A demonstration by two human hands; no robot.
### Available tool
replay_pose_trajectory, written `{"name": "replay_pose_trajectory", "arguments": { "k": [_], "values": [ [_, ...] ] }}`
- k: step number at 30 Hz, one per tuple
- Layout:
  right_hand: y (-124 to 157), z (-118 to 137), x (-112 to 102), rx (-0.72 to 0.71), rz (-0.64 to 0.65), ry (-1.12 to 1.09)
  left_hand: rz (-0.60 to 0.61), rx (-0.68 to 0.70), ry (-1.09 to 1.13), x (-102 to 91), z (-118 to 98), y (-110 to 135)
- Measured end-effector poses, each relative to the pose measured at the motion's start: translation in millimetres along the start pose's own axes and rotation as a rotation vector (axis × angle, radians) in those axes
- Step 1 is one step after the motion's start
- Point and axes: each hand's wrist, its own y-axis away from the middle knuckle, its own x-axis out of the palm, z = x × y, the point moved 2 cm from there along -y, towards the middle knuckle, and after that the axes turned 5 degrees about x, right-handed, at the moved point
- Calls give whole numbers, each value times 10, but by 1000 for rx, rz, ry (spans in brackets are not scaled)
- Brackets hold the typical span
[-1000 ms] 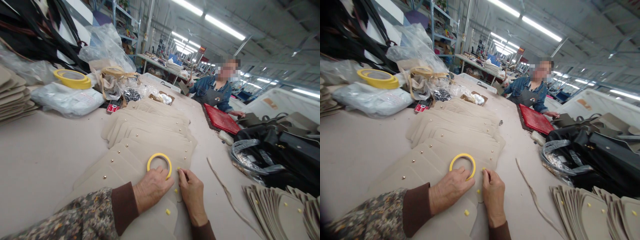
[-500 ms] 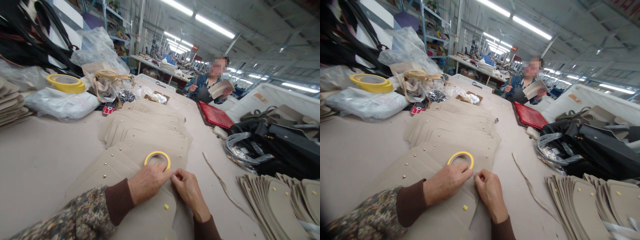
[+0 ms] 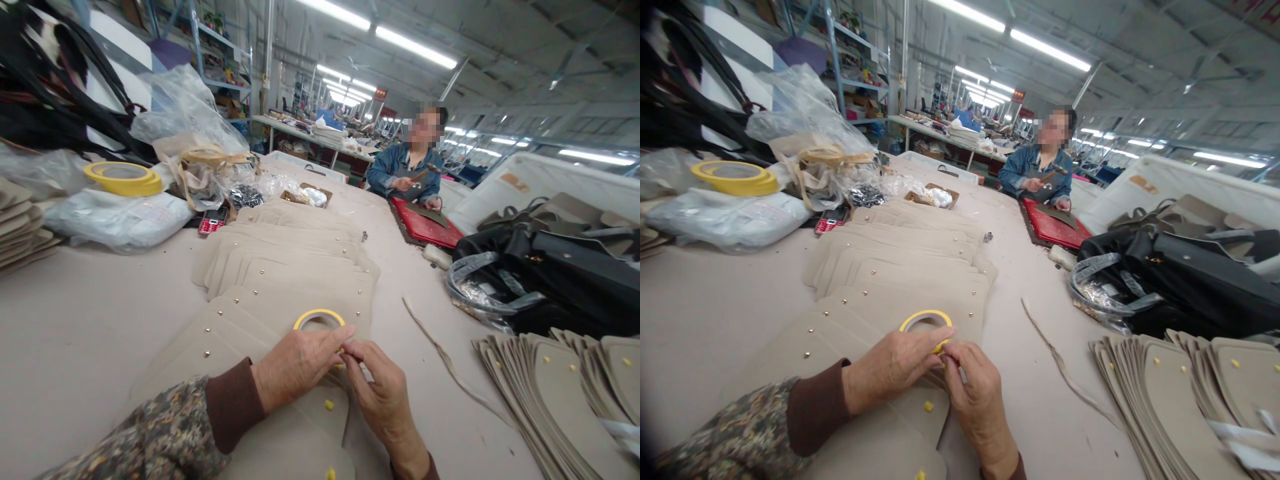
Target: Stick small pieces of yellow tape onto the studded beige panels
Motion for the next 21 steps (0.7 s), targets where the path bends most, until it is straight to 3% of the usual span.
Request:
{"name": "replay_pose_trajectory", "arguments": {
  "k": [6, 11, 13, 18, 21],
  "values": [
    [41, 12, 37, -59, -116, 168, 102, -77, 106, -32, -54, -37],
    [54, 61, 33, -30, -184, 194, 94, -133, 86, -96, -55, -116],
    [44, 68, 39, 100, -168, 111, 115, -133, 4, -97, -63, -146],
    [25, -146, 22, 699, -157, -341, 61, -5, -148, -97, -187, -219],
    [42, -385, -76, 883, -175, -459, 20, 27, -205, -83, -208, -230]
  ]
}}
